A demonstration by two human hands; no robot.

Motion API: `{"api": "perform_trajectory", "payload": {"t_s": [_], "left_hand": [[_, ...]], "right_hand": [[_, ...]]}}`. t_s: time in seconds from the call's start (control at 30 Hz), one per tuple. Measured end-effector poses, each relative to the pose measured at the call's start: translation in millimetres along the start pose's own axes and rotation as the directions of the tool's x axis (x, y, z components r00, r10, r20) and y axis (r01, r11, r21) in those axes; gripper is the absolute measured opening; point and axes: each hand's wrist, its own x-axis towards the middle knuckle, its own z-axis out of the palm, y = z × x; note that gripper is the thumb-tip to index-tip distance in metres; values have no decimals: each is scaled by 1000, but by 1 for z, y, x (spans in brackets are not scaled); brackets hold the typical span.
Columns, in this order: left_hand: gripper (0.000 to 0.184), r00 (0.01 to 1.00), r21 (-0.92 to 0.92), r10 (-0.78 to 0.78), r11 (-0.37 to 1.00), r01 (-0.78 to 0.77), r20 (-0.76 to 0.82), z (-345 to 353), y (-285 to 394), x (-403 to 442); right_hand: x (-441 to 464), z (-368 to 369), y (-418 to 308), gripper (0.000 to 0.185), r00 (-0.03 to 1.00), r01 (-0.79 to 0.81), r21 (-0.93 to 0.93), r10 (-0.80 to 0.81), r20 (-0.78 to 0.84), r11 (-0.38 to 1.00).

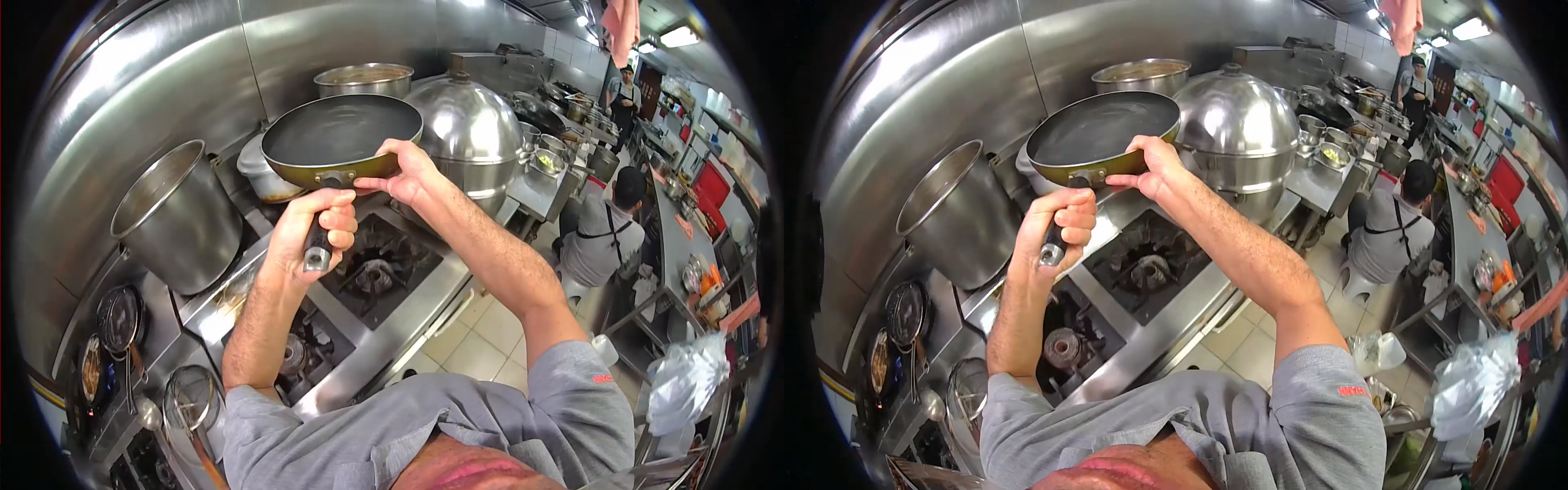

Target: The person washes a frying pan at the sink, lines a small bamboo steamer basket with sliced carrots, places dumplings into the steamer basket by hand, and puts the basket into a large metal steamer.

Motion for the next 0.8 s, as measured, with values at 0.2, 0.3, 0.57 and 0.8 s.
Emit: {"api": "perform_trajectory", "payload": {"t_s": [0.2, 0.3, 0.57, 0.8], "left_hand": [[10, 999, -31, 48, 998, -47, 19, 1, 68, 98], [7, 995, -24, 96, 995, -95, 39, -2, 97, 143], [6, 991, -61, 111, 992, -107, 76, -19, 162, 250], [6, 990, -96, 129, 988, -124, 54, -32, 192, 308]], "right_hand": [[115, 7, -51, 29, 998, -52, 25, 51, 35, 998], [173, 6, -72, 33, 996, -59, 18, 58, 64, 998], [284, 10, -116, 34, 996, -77, 4, 77, 54, 997], [353, -2, -124, 42, 996, -60, 50, 56, 65, 997]]}}
